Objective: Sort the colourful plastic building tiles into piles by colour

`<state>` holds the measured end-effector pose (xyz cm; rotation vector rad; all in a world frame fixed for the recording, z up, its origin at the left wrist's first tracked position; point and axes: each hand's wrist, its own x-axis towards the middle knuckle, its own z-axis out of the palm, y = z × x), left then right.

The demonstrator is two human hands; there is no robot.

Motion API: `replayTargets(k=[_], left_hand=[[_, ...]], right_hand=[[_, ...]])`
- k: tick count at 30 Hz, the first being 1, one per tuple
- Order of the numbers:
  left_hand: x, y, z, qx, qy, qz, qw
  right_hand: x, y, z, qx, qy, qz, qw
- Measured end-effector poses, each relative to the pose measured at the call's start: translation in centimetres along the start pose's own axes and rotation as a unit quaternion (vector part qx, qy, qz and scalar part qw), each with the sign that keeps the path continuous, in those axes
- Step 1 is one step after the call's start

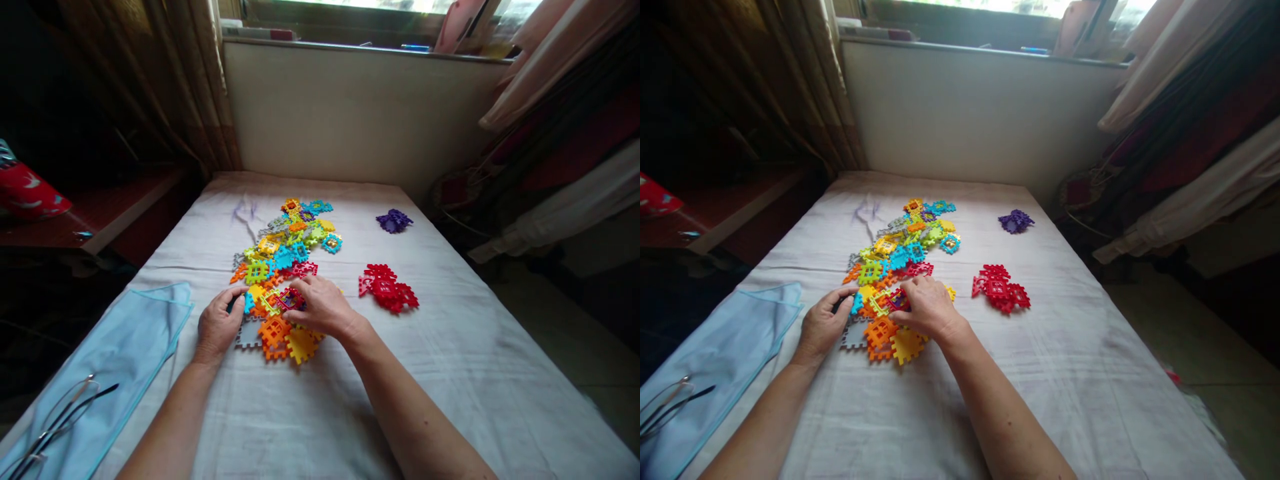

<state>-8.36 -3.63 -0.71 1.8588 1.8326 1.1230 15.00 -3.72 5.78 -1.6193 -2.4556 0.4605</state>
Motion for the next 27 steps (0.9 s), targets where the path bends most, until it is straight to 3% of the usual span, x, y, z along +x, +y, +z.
replayTargets(k=[7,13,20,27], left_hand=[[0.0,0.0,0.0,-0.001,0.002,-0.001,1.000],[0.0,0.0,0.0,-0.005,0.000,-0.003,1.000],[0.0,0.0,0.0,-0.001,0.003,-0.005,1.000],[-0.1,-0.1,0.0,0.001,0.001,-0.002,1.000]], right_hand=[[0.2,-0.6,0.2,-0.011,-0.001,0.013,1.000],[-0.4,1.5,-1.5,0.015,0.021,0.037,0.999],[-2.0,6.5,-4.6,0.012,0.048,0.173,0.984],[-4.0,11.8,-5.6,-0.036,0.052,0.342,0.938]])
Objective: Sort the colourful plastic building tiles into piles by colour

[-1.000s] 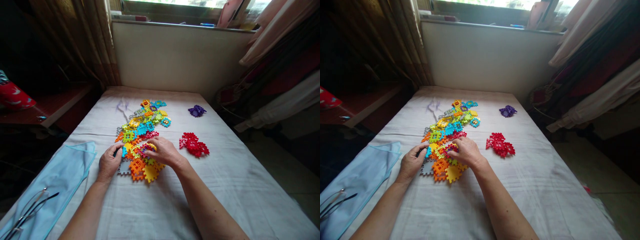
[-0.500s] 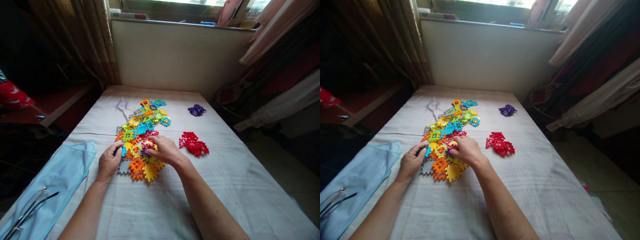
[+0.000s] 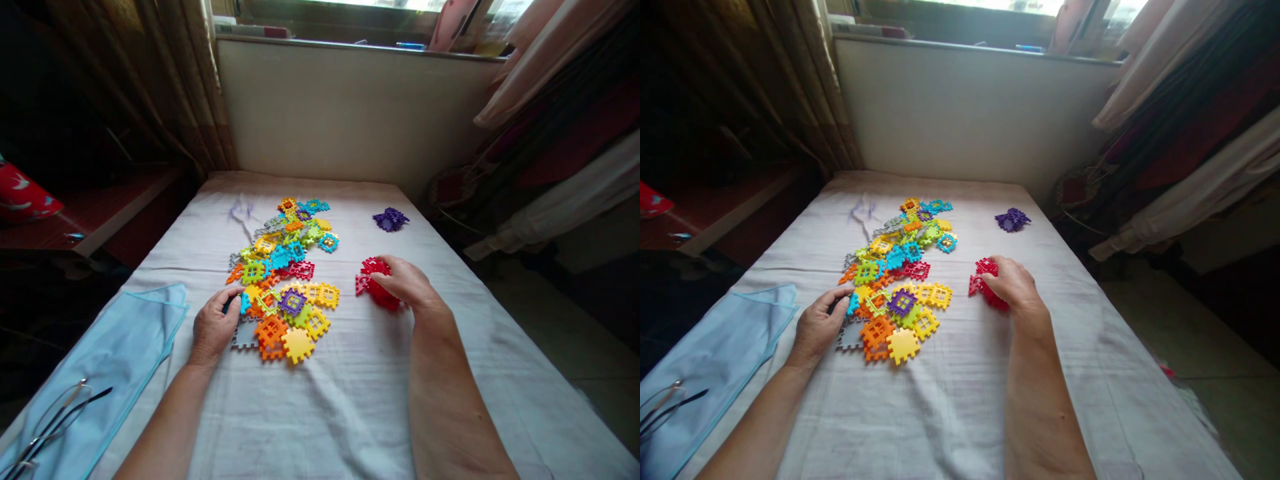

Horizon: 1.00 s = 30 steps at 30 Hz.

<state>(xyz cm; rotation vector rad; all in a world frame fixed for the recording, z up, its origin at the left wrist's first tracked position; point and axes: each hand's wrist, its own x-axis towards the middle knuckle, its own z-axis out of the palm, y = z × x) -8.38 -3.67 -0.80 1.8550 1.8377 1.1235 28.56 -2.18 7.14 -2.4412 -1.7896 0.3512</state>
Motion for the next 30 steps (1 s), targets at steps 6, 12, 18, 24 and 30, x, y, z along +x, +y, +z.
replayTargets(k=[6,12,18,24,30], left_hand=[[0.0,0.1,0.0,0.000,0.004,0.001,1.000],[0.0,0.2,-0.1,0.001,0.000,0.003,1.000],[0.0,0.0,-0.1,0.004,-0.002,0.001,1.000],[-0.1,0.0,-0.1,0.005,0.000,0.005,1.000],[0.0,-0.1,0.0,0.010,0.000,0.008,1.000]], right_hand=[[0.5,1.7,0.3,0.002,0.005,0.031,1.000],[0.5,1.1,0.3,0.006,0.036,0.024,0.999],[0.1,-2.4,1.5,0.034,0.073,-0.068,0.994],[-0.6,-6.8,4.1,0.069,0.037,-0.187,0.979],[-0.9,-10.7,5.9,0.042,-0.007,-0.237,0.971]])
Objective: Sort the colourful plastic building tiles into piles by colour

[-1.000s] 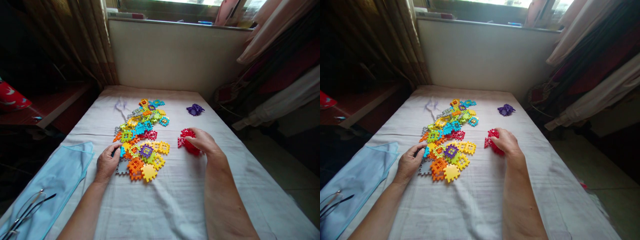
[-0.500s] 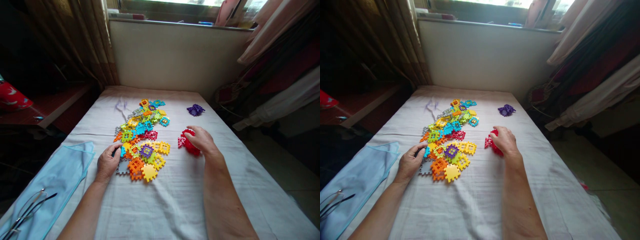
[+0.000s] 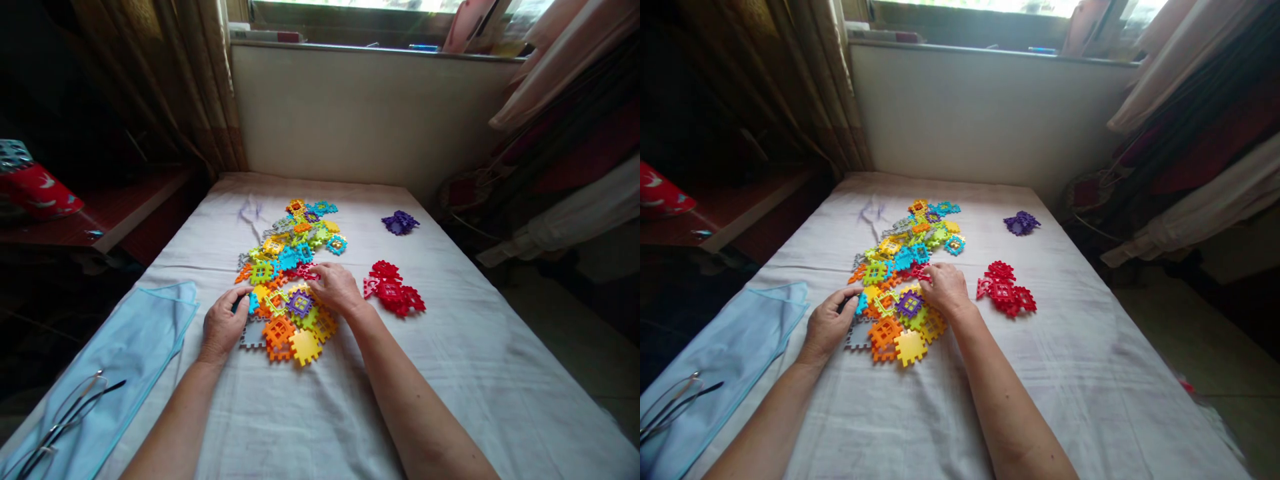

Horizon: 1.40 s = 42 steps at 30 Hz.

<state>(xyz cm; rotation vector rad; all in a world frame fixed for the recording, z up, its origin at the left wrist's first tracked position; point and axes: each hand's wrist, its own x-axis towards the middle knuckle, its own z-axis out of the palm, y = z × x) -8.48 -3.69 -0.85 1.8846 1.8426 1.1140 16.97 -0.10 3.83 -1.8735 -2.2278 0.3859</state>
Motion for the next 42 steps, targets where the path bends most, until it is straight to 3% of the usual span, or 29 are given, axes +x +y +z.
replayTargets(k=[8,14,17,22,29,38,42], left_hand=[[-0.1,0.0,0.0,0.001,0.001,0.004,1.000],[-0.1,0.0,0.1,0.001,0.002,0.009,1.000],[-0.1,0.0,0.0,0.002,0.002,0.011,1.000],[-0.1,0.1,0.0,0.000,0.004,0.011,1.000],[0.0,0.1,0.1,-0.009,0.005,0.018,1.000],[-0.1,-0.1,0.1,-0.002,0.003,0.015,1.000],[0.0,-0.2,0.1,-0.002,0.003,0.013,1.000]], right_hand=[[2.1,-1.8,0.0,-0.064,-0.023,-0.009,0.998],[2.8,-2.6,0.3,-0.074,0.001,-0.027,0.997],[3.0,-2.7,0.3,-0.073,-0.009,-0.034,0.997],[3.1,-2.5,0.6,-0.052,0.026,-0.043,0.997],[3.4,-2.2,1.6,-0.078,0.006,-0.066,0.995],[1.5,0.4,1.3,0.040,0.114,-0.090,0.989],[0.3,2.6,-0.3,0.130,0.166,-0.078,0.974]])
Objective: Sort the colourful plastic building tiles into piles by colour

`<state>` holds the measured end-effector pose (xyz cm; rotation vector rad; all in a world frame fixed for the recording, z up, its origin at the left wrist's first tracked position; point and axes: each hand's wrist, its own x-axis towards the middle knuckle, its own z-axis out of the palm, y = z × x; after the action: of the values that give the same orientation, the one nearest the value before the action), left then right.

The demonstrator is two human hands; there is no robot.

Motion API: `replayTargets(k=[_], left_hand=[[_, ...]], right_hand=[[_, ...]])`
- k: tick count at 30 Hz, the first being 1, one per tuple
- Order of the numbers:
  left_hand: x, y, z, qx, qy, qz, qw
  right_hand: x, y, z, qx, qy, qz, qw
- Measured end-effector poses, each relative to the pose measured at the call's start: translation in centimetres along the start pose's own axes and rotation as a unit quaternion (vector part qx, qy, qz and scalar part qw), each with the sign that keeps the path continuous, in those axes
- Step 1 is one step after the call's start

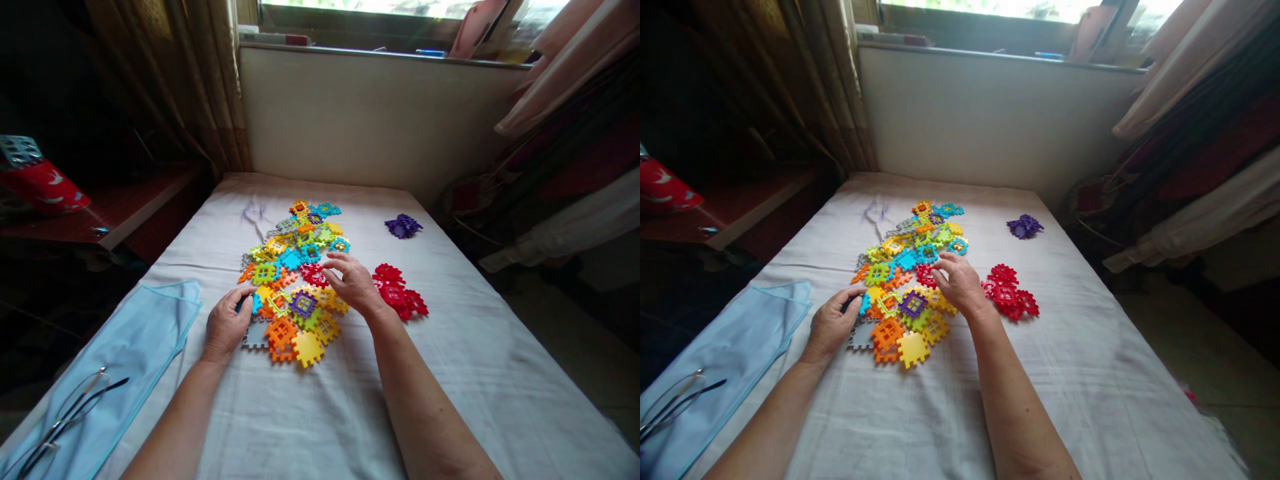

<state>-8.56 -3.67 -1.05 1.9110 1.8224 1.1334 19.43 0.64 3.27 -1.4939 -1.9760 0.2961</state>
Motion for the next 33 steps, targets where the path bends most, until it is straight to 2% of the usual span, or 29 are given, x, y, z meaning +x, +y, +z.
replayTargets(k=[5,9,13,17,23,25,29,33], left_hand=[[0.1,0.0,0.1,-0.008,-0.004,-0.005,1.000],[0.2,0.2,-0.1,0.008,-0.006,-0.016,1.000],[0.2,0.2,-0.2,0.017,-0.014,-0.021,1.000],[0.2,0.1,-0.2,0.019,-0.009,-0.015,1.000],[0.2,0.0,-0.2,0.018,-0.003,-0.008,1.000],[0.2,0.0,-0.2,0.017,-0.003,-0.006,1.000],[0.2,0.2,-0.2,0.015,0.001,-0.008,1.000],[0.3,0.4,-0.3,0.009,-0.001,-0.011,1.000]], right_hand=[[-0.7,2.3,-4.6,0.016,-0.005,0.169,0.985],[-2.2,5.5,-7.7,-0.019,0.019,0.245,0.969],[-3.7,8.3,-9.1,-0.064,0.039,0.299,0.951],[-4.4,9.4,-9.1,-0.107,0.035,0.329,0.938],[-4.5,9.9,-8.9,-0.177,0.045,0.357,0.916],[-4.4,9.7,-8.9,-0.187,0.054,0.348,0.917],[-3.6,7.8,-8.1,-0.162,0.060,0.293,0.940],[-2.5,4.2,-5.7,-0.125,0.049,0.177,0.975]])
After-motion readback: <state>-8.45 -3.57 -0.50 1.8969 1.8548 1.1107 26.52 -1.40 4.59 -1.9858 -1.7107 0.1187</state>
